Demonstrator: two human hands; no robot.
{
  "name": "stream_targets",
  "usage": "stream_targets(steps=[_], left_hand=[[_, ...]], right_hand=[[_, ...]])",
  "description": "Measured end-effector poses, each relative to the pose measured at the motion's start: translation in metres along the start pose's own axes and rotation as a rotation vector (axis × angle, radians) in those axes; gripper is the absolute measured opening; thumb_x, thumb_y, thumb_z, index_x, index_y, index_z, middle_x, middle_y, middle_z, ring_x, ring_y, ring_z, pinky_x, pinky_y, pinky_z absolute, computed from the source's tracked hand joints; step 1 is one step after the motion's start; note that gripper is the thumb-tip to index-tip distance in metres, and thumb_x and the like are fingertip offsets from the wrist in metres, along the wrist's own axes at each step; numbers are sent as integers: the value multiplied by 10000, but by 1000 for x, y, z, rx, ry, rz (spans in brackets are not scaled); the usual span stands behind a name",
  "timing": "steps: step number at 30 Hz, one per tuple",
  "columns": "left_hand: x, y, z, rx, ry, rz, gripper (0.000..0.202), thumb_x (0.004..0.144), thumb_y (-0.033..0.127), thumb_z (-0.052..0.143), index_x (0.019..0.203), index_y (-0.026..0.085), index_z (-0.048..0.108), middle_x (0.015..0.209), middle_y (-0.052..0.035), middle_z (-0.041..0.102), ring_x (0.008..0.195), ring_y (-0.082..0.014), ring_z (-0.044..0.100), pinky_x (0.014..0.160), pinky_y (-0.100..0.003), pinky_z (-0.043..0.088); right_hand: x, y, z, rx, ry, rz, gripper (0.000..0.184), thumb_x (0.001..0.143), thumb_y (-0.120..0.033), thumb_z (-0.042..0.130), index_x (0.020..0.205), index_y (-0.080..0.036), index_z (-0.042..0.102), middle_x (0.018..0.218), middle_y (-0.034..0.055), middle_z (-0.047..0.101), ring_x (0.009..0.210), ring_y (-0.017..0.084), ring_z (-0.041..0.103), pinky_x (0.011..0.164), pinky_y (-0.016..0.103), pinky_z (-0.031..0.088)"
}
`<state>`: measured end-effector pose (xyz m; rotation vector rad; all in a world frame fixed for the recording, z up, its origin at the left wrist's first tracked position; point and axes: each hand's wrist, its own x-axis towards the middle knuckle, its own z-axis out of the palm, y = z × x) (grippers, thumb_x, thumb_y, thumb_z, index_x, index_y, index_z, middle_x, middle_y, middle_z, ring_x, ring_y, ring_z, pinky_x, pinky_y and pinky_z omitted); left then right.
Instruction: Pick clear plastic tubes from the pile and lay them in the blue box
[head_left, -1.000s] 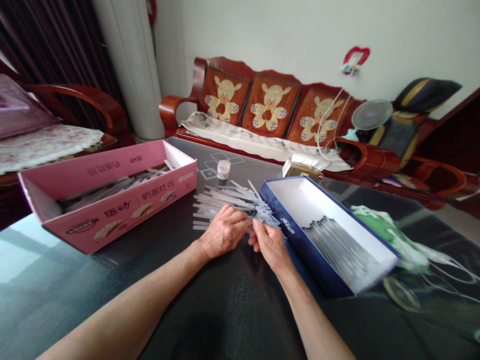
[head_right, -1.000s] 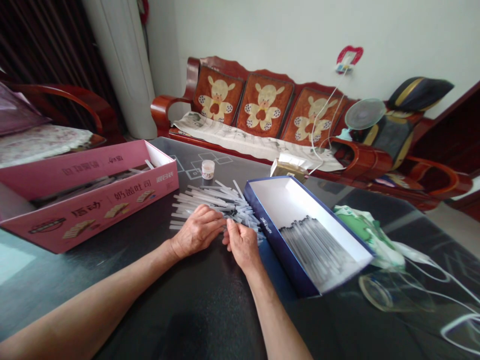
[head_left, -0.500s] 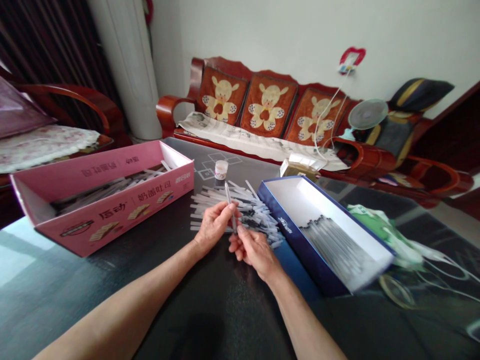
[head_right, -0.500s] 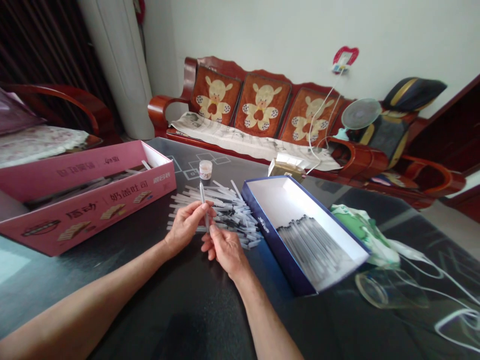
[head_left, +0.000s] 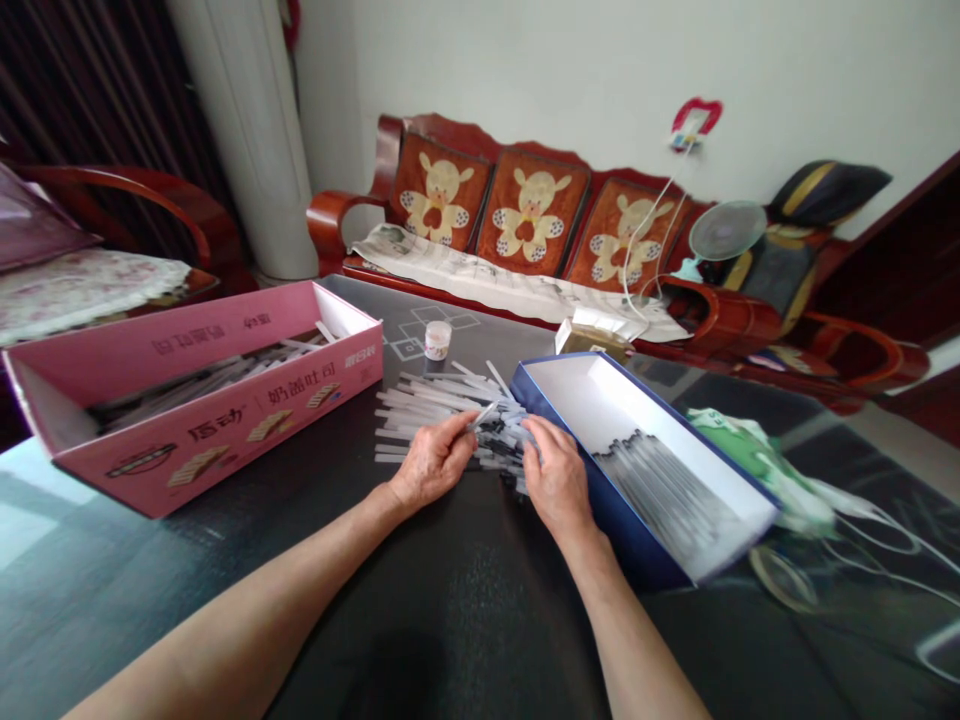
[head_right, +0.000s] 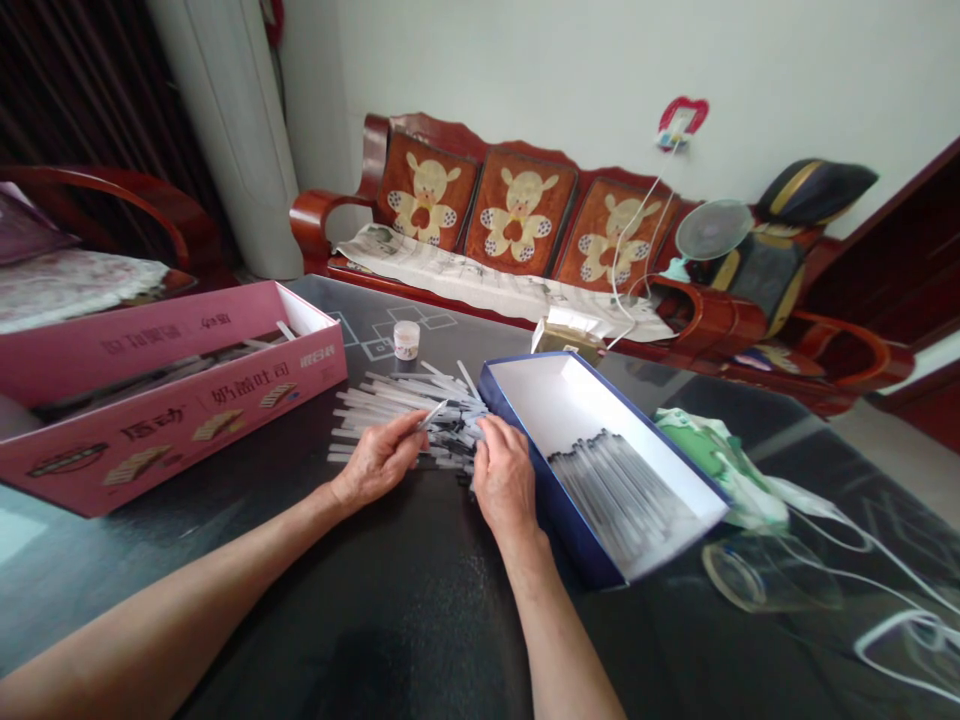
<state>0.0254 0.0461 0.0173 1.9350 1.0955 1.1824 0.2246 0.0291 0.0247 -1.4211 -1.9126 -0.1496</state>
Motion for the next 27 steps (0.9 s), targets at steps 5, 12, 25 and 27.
stream_targets(steps=[5,12,25,27], left_hand=[[0,-2,1,41,-10,34,328,891,234,442,1179,189,592,708,21,616,554,-69,535,560,-164,419],[-2,-1,0,112,-17,120,316,900,221,450,1178,183,594,730,12,654,609,-83,592,614,-175,458],[-3,-4,-1,239,-159,357,297,933,240,425,1183,146,556,1067,-99,687,941,-175,671,837,-274,530],[-3,-3,-1,236,-161,351,298,935,242,422,1186,147,551,1081,-100,682,950,-177,668,841,-280,530]], right_hand=[[-7,0,14,-81,-81,-49,352,890,-137,402,1185,-120,592,1209,143,618,1134,263,532,988,438,419],[-7,2,12,-4,-74,10,275,873,-141,445,1058,-151,649,1018,110,662,972,238,593,900,380,464],[3,-22,9,1036,153,657,354,767,-381,638,1074,-207,616,960,44,665,824,165,626,693,295,508],[4,-25,10,1182,172,739,363,709,-371,698,1023,-204,627,979,41,676,811,155,632,671,275,503]])
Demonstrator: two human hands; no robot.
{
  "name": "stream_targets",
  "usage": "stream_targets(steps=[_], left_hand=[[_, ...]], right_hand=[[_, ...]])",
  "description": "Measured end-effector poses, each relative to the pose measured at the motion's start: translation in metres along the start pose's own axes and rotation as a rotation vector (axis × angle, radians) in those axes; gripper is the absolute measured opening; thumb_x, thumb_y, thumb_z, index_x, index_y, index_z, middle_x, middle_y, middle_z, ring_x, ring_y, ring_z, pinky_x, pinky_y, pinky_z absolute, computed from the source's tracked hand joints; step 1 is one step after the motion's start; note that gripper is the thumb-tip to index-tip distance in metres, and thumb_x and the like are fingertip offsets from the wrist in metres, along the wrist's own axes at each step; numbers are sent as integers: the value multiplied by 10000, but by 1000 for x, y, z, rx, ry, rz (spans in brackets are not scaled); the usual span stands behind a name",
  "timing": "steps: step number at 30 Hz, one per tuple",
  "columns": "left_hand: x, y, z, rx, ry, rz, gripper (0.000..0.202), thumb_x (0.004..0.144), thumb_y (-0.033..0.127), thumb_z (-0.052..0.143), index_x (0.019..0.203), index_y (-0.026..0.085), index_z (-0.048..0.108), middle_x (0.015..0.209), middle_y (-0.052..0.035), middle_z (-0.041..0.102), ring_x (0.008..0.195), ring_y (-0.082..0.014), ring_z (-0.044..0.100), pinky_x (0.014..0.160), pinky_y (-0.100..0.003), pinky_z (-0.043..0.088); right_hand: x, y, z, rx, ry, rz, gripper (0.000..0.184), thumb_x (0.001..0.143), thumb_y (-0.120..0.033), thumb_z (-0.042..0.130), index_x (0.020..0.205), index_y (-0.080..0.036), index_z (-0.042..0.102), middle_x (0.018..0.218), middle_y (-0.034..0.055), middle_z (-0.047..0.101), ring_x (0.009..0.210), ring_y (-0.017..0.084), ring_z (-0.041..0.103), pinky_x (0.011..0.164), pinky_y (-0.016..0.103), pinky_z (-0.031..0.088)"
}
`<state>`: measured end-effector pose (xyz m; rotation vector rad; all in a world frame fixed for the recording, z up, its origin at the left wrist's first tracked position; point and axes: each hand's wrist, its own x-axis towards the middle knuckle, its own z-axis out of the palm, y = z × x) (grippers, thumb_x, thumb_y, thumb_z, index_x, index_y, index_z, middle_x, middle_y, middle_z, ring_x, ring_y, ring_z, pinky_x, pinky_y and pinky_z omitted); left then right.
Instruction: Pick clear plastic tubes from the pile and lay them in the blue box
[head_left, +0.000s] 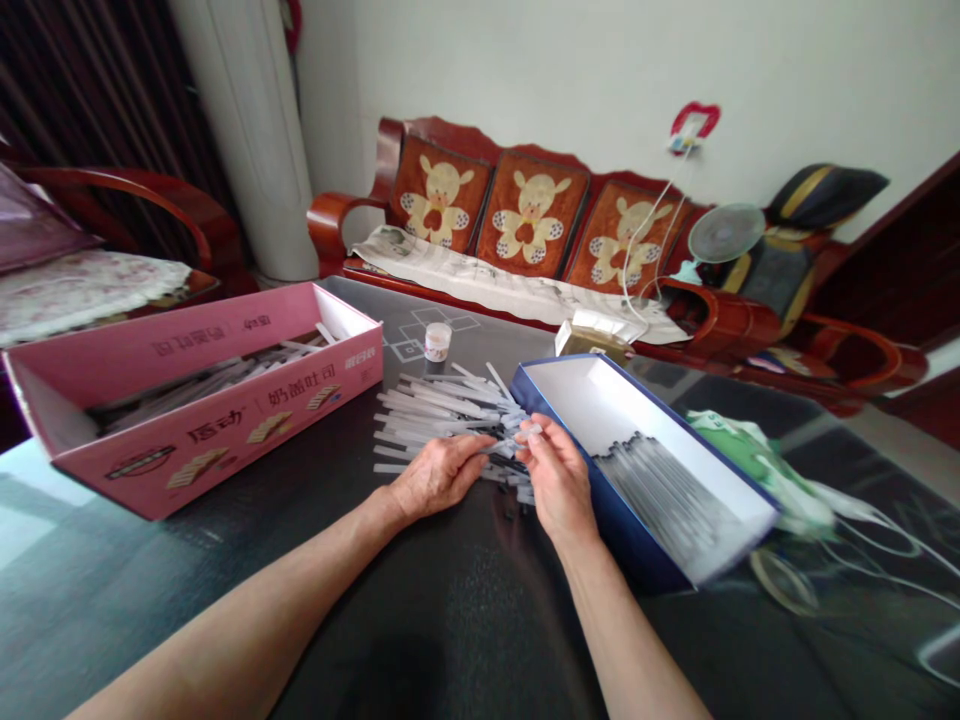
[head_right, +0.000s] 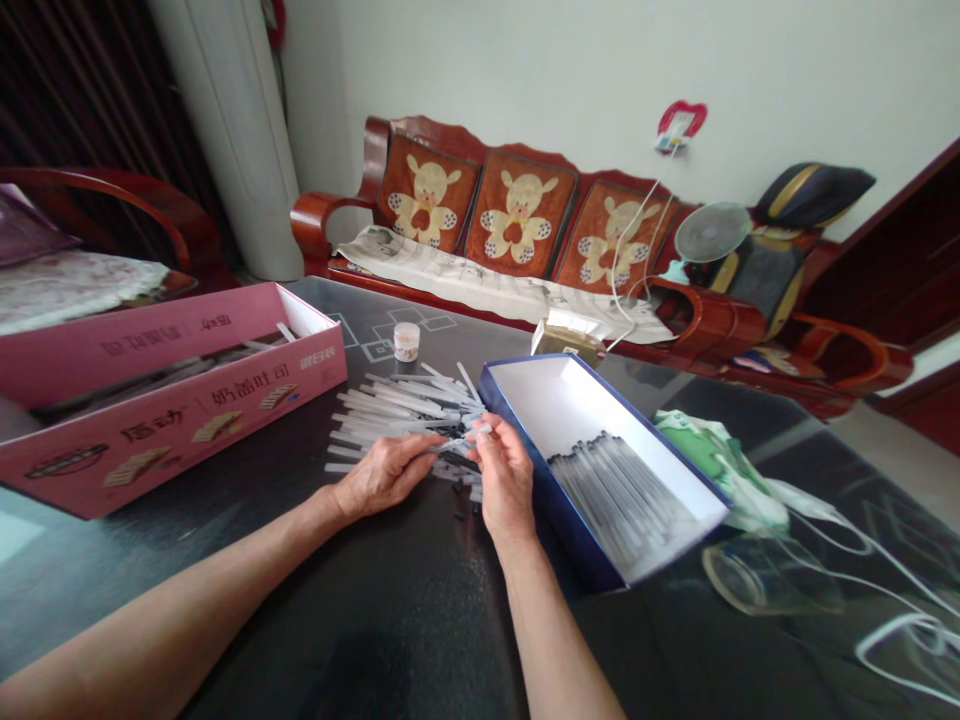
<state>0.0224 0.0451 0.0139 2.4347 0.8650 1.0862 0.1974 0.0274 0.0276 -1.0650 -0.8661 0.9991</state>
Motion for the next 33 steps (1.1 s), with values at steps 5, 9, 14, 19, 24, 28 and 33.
stream_targets(steps=[5,9,14,19,24,28,33], left_hand=[[0,-2,2,-1,5,-1,297,934,240,422,1189,151,546,1074,-96,684,945,-178,669,838,-285,533],[0,-2,3,14,28,8,295,930,245,433,1183,147,548,1059,-103,689,938,-180,673,828,-287,535],[0,-1,-2,47,-6,-8,278,950,288,410,1132,152,571,992,-91,688,877,-170,670,763,-261,522],[0,1,-7,153,-52,-3,296,969,315,354,926,153,599,769,-50,621,710,-140,619,666,-232,481],[-2,5,-5,303,5,-22,317,971,327,339,884,155,590,762,-51,614,667,-133,603,606,-219,459],[-4,8,-4,432,61,3,320,969,336,343,891,156,596,727,-38,609,596,-121,583,526,-204,419],[-3,7,-6,498,56,26,320,971,337,344,925,159,605,739,-37,618,598,-107,578,499,-185,391]], right_hand=[[-4,2,3,94,-38,57,370,658,-339,756,980,-199,638,945,29,695,786,140,638,674,266,509],[-7,5,3,11,-105,21,334,701,-338,733,992,-203,640,960,32,705,827,151,649,710,277,522],[-11,-3,4,-119,-160,-30,304,747,-365,696,994,-198,637,993,48,721,877,182,673,759,317,543],[-14,-6,7,-187,-150,-45,290,734,-387,707,945,-192,664,919,39,739,792,177,691,771,332,557],[-16,3,11,-103,-87,-3,320,712,-385,733,954,-188,665,902,34,735,720,150,684,764,322,567],[-18,4,15,-31,-77,45,350,700,-380,744,967,-174,652,907,42,730,696,140,679,751,318,569],[-17,1,15,-63,-108,51,329,725,-387,712,961,-179,618,932,46,724,710,143,677,741,315,562]])
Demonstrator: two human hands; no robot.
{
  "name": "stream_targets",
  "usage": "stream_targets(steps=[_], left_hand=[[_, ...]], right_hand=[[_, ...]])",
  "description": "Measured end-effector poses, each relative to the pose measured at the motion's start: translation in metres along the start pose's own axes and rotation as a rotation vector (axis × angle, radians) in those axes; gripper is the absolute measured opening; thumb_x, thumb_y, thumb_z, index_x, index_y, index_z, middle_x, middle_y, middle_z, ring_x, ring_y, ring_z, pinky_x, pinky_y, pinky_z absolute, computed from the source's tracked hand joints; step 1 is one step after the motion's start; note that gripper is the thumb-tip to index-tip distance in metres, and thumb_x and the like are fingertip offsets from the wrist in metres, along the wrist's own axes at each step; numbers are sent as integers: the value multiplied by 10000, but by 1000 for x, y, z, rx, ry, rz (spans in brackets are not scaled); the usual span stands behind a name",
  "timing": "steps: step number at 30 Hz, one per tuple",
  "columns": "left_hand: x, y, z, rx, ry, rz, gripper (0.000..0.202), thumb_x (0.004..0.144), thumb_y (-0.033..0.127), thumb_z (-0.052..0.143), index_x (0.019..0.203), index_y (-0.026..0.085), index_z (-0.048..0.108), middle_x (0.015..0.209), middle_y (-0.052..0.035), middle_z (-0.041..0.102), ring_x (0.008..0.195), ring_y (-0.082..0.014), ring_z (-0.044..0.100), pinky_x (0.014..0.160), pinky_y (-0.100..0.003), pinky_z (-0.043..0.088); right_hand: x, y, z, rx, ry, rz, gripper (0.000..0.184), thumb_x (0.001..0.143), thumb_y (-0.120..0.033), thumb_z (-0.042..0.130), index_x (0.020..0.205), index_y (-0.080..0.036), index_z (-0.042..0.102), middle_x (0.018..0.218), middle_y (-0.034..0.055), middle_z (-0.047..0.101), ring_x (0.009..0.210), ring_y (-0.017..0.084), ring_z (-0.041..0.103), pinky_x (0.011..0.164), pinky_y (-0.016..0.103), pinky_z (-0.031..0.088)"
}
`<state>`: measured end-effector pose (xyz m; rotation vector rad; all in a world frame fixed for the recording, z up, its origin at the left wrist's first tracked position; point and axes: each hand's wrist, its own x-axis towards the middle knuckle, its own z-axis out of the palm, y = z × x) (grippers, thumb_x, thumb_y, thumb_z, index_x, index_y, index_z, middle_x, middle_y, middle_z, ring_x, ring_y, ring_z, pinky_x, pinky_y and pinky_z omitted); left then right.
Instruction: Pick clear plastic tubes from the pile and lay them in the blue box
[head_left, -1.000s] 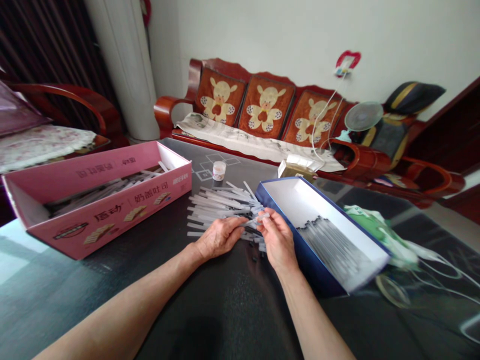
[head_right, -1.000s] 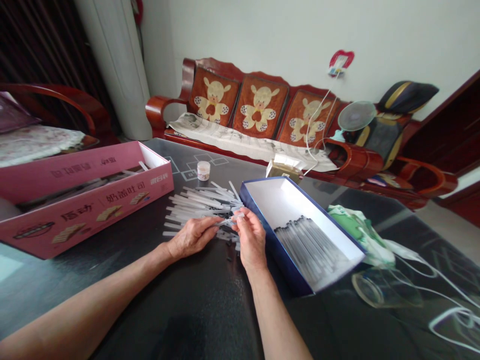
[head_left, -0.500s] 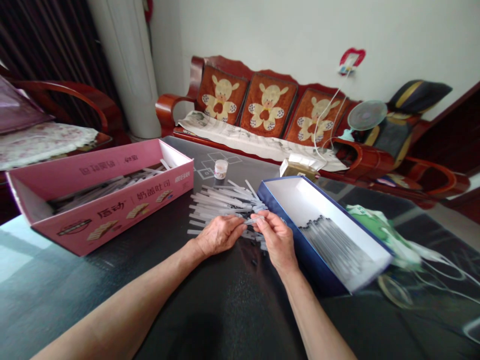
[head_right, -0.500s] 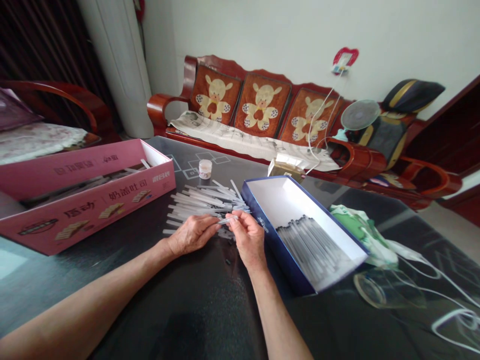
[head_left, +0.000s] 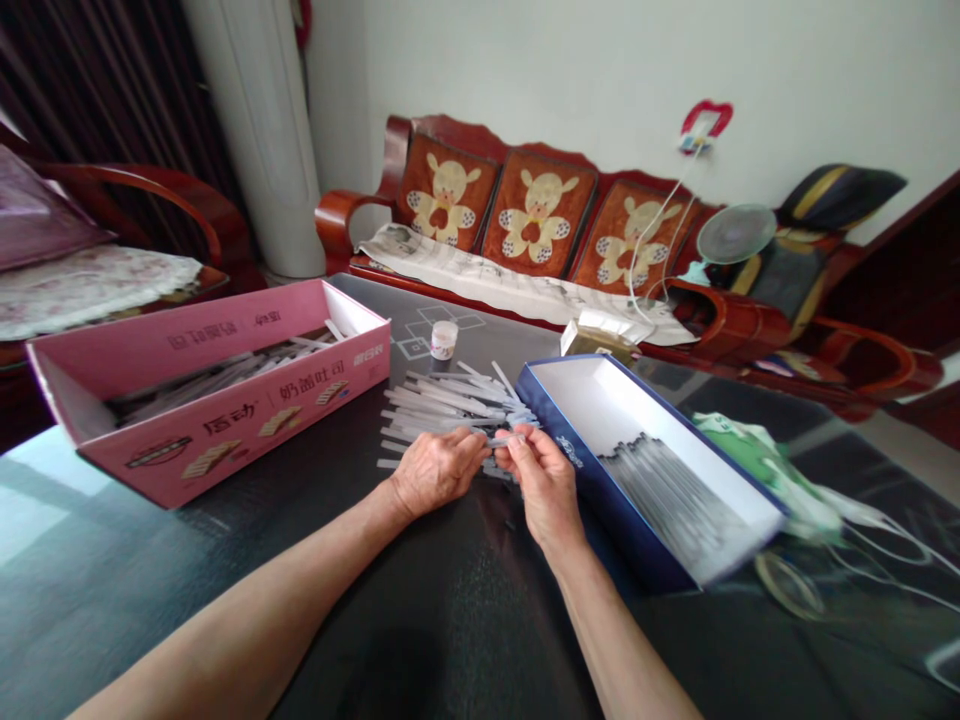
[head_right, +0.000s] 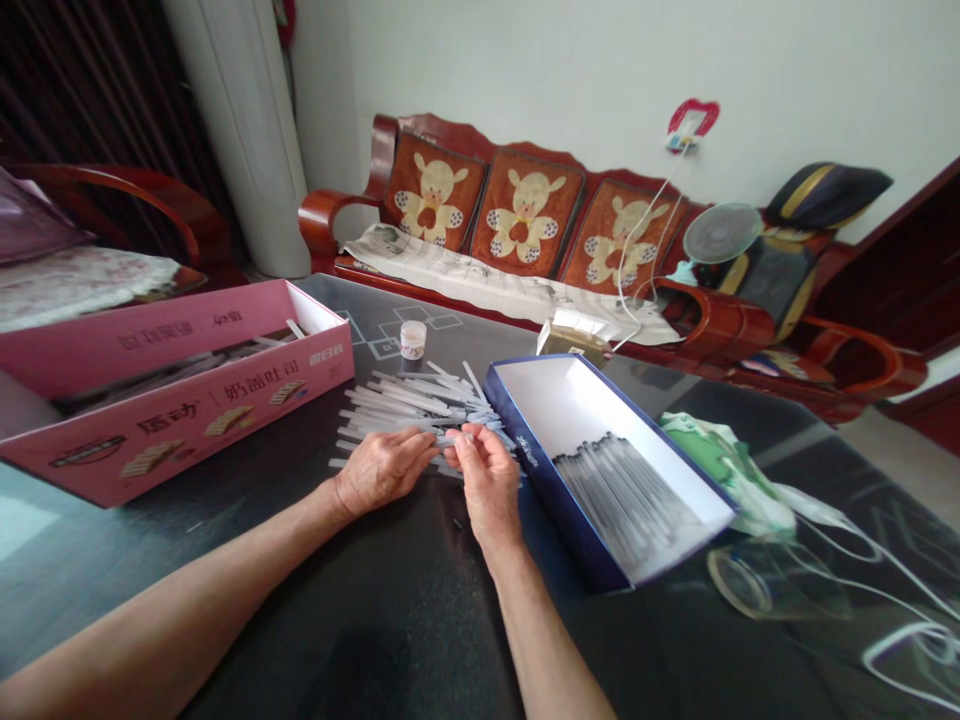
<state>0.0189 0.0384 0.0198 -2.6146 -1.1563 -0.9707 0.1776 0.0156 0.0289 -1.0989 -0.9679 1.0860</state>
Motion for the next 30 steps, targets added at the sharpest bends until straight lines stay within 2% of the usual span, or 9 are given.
stream_targets(steps=[3,9,13,15,18,21,23,27,30], left_hand=[[1,-3,0,20,4,34,312,967,353,367,976,167,617,742,-37,612,636,-118,578,523,-192,400],[0,-4,3,7,128,110,256,937,335,450,1009,170,632,749,-52,614,709,-156,560,666,-259,469],[0,0,2,-68,157,204,335,921,290,489,1224,151,512,832,-59,641,744,-162,583,709,-283,501],[2,1,-1,-92,166,245,392,903,247,517,1279,153,459,1030,-107,640,921,-195,598,826,-330,506],[4,1,-6,-91,251,186,486,872,220,546,1332,159,405,1265,-166,541,1179,-275,506,973,-442,449],[4,-2,-5,-96,287,148,478,872,172,506,1339,177,404,1265,-161,548,1179,-269,518,967,-440,458],[4,-5,-2,-96,279,129,460,873,156,487,1327,183,419,1256,-157,557,1161,-261,537,956,-430,466],[2,-9,4,-98,258,128,435,879,148,458,1311,192,437,1227,-146,574,1105,-244,569,929,-405,479],[0,-10,5,-95,251,125,433,882,142,447,1311,195,439,1220,-141,574,1077,-235,576,912,-390,485]], right_hand=[[1,-9,-6,-218,-62,-100,262,773,-365,650,951,-181,593,910,51,720,745,158,675,736,310,550],[-4,-42,-11,-934,-272,-537,150,801,-173,576,926,-204,652,893,37,661,822,154,638,788,275,504],[-13,-65,-6,-1366,-442,-580,131,835,-155,553,868,-192,675,849,59,634,816,177,625,750,276,490],[-16,-81,-13,-1537,-447,-566,133,834,-156,547,828,-182,678,823,73,630,787,193,622,709,281,479],[-13,-109,-49,-1595,-352,-530,179,847,-164,516,851,-197,692,828,66,648,769,184,623,700,271,459],[-3,-132,-104,-1527,-147,-426,182,808,-205,538,876,-204,707,827,41,691,743,168,633,696,254,447],[2,-136,-137,-1531,-114,-231,176,763,-223,553,803,-201,723,712,20,699,684,168,634,631,245,432],[4,-120,-164,-1447,-310,147,161,673,-217,572,666,-177,728,565,-14,657,556,137,582,518,218,373],[3,-104,-160,-1395,-481,239,177,675,-272,591,621,-171,726,507,-24,622,515,120,542,479,207,330]])
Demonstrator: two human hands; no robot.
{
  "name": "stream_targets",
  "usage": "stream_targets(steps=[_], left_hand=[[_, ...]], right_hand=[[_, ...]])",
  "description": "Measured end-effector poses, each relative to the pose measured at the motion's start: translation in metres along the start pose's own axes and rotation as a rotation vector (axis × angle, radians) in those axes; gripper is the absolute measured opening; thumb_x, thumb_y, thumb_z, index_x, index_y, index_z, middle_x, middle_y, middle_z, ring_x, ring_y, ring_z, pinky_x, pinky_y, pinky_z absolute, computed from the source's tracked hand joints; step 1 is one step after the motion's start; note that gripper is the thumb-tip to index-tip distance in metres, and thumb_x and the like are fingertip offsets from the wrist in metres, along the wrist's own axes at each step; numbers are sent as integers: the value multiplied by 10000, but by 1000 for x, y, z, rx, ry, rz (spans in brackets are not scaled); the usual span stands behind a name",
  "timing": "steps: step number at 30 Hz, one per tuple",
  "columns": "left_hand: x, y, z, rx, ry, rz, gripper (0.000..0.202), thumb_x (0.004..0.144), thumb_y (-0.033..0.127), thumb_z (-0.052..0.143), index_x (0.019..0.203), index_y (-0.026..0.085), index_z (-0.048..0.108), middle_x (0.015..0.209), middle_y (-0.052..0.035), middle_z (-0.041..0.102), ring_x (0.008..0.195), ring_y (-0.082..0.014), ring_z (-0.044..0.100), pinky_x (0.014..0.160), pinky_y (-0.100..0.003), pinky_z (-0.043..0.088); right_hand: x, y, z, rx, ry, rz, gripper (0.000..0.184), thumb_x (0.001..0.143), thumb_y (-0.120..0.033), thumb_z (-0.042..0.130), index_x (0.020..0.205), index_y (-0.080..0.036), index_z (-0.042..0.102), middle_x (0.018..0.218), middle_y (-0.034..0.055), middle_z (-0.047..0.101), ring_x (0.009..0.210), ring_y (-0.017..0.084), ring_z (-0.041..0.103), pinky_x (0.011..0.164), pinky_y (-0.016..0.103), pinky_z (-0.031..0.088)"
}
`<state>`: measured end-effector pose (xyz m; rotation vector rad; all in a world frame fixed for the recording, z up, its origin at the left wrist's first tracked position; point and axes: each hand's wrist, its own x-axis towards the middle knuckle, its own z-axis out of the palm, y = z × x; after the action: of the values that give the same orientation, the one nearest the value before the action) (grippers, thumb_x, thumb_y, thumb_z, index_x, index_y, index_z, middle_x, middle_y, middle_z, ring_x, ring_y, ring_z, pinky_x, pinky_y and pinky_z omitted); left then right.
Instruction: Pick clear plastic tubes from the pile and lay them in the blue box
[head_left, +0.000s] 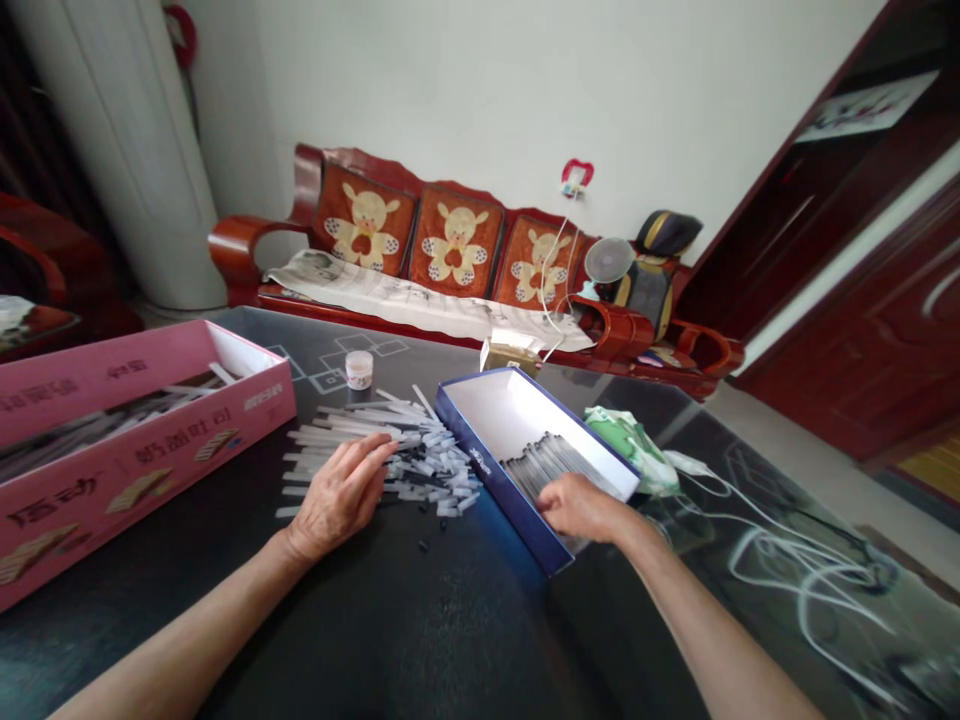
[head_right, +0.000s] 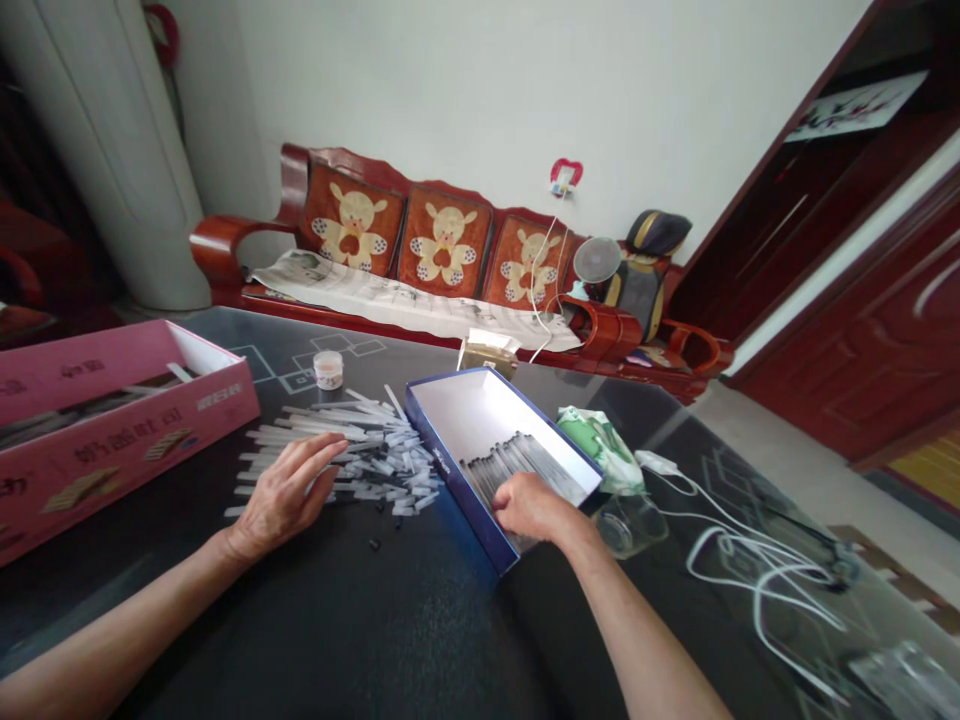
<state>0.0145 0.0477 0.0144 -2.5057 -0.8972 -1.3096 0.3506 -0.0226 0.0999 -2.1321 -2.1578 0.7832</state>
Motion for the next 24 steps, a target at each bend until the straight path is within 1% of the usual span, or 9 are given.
stream_targets(steps=[4,8,11,14,16,17,19,21,24], left_hand=[[0,-1,0,4,0,-10,426,883,132,444,1305,190,439,1206,-139,571,1066,-231,567,906,-384,478],[-1,-1,0,5,3,-5,426,870,104,450,1288,184,450,1141,-123,587,1016,-220,566,876,-362,480],[-1,-2,0,1,16,-25,407,868,102,456,1265,189,473,1079,-102,602,945,-199,566,839,-332,484],[-1,-3,1,13,83,-110,357,876,115,453,1219,194,514,959,-72,617,856,-175,561,797,-299,479],[0,-5,1,29,147,-214,307,885,129,444,1166,185,555,816,-41,593,780,-157,553,754,-271,471],[0,-7,1,30,179,-272,282,888,142,443,1133,183,577,778,-29,578,755,-147,551,741,-260,466],[2,-10,1,12,230,-390,255,892,159,441,1082,183,609,735,-7,554,698,-121,536,702,-230,450],[3,-14,1,-20,264,-476,250,885,170,452,1065,180,627,696,12,528,644,-98,506,661,-209,431],[2,-21,2,-60,326,-569,251,876,191,469,1061,175,638,675,26,511,612,-83,480,632,-199,413]], right_hand=[[7,-4,11,-109,-9,-12,196,670,-339,635,616,-182,740,526,22,662,517,137,560,481,224,334],[13,-3,16,-260,40,51,144,667,-253,628,673,-191,758,620,74,710,585,172,632,495,241,337],[16,-1,18,-311,61,98,137,662,-203,617,673,-192,753,645,94,714,612,196,648,497,255,329],[13,4,14,-315,79,98,120,682,-229,625,637,-201,733,634,81,705,590,189,629,500,258,329],[8,4,8,-275,168,78,170,730,-287,613,611,-209,706,599,48,682,564,169,605,505,254,331],[5,1,5,-239,246,62,211,761,-319,594,608,-212,692,574,31,664,551,160,592,510,252,335],[1,-15,4,-141,440,-2,261,807,-385,562,648,-214,679,548,6,633,538,151,574,520,249,346],[2,-44,14,8,606,-136,242,831,-396,556,731,-216,682,613,-6,647,575,141,586,553,237,379],[17,-99,45,100,655,-373,160,858,-278,548,809,-220,689,765,12,667,690,139,608,660,225,422]])
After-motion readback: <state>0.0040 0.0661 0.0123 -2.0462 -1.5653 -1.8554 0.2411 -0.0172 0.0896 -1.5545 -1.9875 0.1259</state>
